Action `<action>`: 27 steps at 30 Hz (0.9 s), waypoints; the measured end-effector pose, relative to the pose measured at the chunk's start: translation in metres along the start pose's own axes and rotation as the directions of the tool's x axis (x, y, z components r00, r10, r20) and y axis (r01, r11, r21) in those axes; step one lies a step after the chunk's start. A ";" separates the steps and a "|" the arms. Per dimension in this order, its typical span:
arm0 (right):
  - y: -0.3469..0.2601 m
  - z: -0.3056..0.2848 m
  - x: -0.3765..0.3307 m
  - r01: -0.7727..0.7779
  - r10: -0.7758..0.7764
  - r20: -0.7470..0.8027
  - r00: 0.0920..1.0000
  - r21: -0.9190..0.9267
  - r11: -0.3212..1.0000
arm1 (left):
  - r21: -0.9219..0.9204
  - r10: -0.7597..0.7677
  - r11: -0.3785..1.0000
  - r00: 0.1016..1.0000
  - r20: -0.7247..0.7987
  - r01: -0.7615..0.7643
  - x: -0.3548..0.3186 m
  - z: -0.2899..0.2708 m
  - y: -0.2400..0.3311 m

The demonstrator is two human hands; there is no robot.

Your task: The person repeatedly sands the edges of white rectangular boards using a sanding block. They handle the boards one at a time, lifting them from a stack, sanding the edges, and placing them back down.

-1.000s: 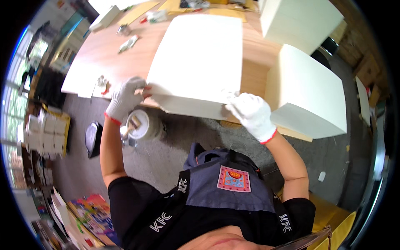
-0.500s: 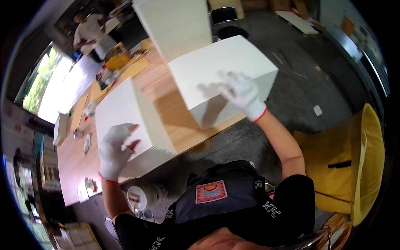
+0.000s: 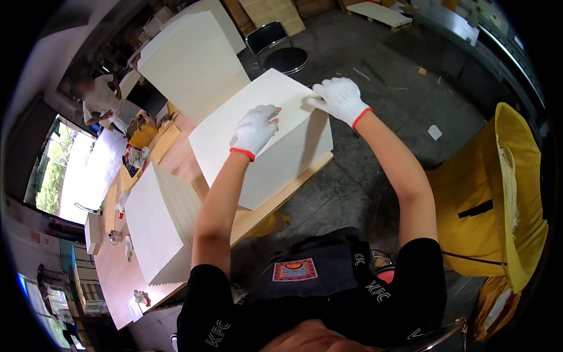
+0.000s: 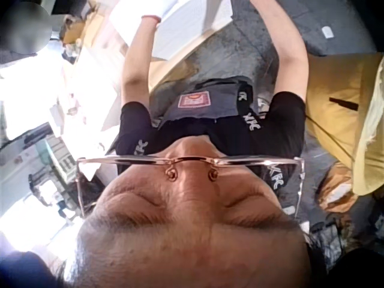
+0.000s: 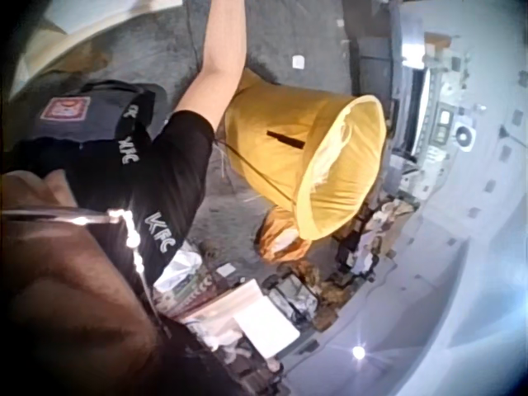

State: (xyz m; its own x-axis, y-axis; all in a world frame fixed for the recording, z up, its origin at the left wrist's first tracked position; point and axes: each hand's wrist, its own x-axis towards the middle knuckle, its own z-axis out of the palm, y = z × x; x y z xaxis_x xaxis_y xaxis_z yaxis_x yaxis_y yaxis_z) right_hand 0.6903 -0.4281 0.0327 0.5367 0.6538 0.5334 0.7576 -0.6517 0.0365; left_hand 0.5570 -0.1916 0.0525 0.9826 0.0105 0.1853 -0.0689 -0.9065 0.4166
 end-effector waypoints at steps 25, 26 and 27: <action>-0.026 0.034 -0.011 -0.395 0.477 0.135 0.869 0.768 0.503 | -0.249 0.109 0.962 0.993 -0.039 -0.115 0.025 0.033 0.011; -0.026 0.034 -0.011 -0.396 0.479 0.133 0.867 0.768 0.504 | -0.254 0.105 0.961 0.994 -0.029 -0.109 0.026 0.032 0.012; -0.026 0.035 -0.011 -0.396 0.482 0.129 0.867 0.765 0.508 | -0.259 0.100 0.961 0.995 -0.018 -0.102 0.027 0.031 0.012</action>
State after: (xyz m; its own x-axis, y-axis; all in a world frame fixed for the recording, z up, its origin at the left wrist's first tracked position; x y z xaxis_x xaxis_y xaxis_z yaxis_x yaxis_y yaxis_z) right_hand 0.6780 -0.4051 -0.0036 0.8782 0.3024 0.3707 0.4562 -0.2963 -0.8391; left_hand 0.5882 -0.2156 0.0346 0.9674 -0.0728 0.2427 -0.2109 -0.7624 0.6118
